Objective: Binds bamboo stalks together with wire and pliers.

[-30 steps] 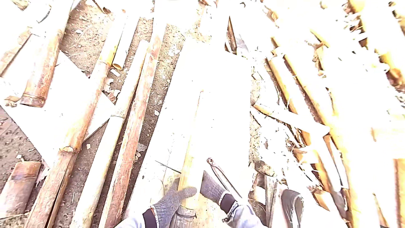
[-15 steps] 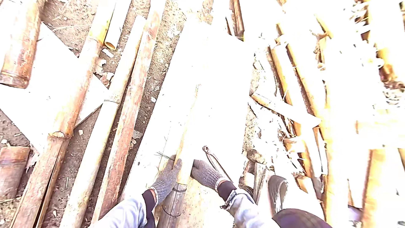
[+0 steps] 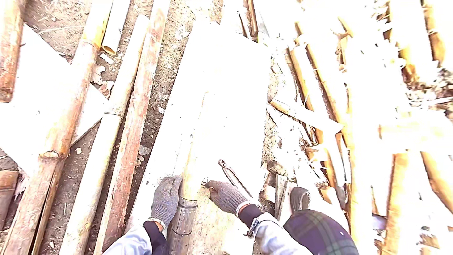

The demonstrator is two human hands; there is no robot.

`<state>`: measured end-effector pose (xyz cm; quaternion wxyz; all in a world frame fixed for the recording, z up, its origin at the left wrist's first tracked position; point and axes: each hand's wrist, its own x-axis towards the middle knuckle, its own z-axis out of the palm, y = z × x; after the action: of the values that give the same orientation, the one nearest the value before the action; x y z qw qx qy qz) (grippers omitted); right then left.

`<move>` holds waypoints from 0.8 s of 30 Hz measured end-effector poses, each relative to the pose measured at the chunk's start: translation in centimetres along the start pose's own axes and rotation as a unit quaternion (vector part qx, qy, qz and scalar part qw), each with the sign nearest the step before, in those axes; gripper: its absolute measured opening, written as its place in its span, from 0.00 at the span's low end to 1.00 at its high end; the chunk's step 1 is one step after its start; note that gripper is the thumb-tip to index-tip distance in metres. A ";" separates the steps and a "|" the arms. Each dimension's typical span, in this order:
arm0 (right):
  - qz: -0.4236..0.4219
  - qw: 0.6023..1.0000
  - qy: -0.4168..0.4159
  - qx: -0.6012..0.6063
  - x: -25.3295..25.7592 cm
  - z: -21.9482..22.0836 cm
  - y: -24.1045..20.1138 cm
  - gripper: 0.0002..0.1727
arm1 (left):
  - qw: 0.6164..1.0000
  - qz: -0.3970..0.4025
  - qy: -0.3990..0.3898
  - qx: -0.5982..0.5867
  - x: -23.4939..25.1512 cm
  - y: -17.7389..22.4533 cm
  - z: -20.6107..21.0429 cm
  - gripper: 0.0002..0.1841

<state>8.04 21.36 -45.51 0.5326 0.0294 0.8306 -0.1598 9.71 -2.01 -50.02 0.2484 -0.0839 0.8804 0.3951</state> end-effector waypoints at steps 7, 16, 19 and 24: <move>0.020 0.998 0.013 -0.052 -2.0 -0.6 -1.3 0.22 | 0.995 0.030 0.089 -0.039 -0.5 -0.4 -0.7 0.23; 0.039 0.998 -0.013 -0.049 -2.1 -1.7 -1.9 0.22 | 0.991 0.074 0.089 -0.066 1.2 1.8 -1.4 0.23; 0.047 0.994 -0.036 -0.094 -4.3 -2.9 -3.1 0.22 | 0.985 0.151 0.073 -0.031 0.5 1.4 -1.5 0.22; 0.014 0.982 -0.021 -0.185 -8.0 -5.3 -5.3 0.22 | 0.971 0.239 0.010 -0.009 0.2 0.8 -0.9 0.16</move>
<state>5.70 18.85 -35.05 0.5482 -0.0615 0.8340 0.0032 8.89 -2.11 -49.10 0.1371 0.1222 0.8738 0.4503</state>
